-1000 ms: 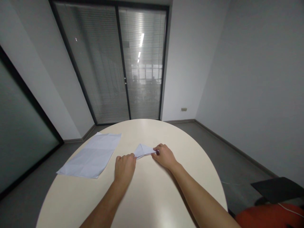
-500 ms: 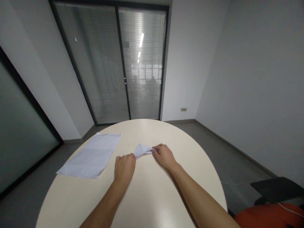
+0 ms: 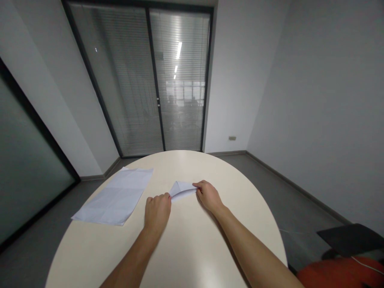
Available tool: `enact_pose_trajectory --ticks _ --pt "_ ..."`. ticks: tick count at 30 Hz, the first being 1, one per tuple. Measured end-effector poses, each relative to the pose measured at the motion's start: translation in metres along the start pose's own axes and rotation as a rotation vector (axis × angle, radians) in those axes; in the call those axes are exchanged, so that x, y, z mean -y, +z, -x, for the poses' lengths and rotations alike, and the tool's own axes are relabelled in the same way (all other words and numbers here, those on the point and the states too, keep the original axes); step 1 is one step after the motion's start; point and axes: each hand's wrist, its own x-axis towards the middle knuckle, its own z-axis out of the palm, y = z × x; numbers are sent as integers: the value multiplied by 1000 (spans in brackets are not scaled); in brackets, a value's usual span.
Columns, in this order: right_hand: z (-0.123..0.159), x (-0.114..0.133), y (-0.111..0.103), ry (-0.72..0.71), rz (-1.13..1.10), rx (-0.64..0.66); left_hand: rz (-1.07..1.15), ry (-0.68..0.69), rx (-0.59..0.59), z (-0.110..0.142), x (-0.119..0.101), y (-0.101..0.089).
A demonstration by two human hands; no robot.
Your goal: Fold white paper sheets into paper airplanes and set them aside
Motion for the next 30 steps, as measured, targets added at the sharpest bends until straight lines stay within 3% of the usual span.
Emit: enact_pose_trajectory --ticks 12,20,30 --pt "-1 4 -4 37 -38 -70 34 -33 13 -1 2 1" --pt "-4 4 -5 -140 -134 -228 169 -37 3 -1 -2 5" --pt "-3 9 -4 -245 -147 -269 319 -129 4 -2 -3 11"
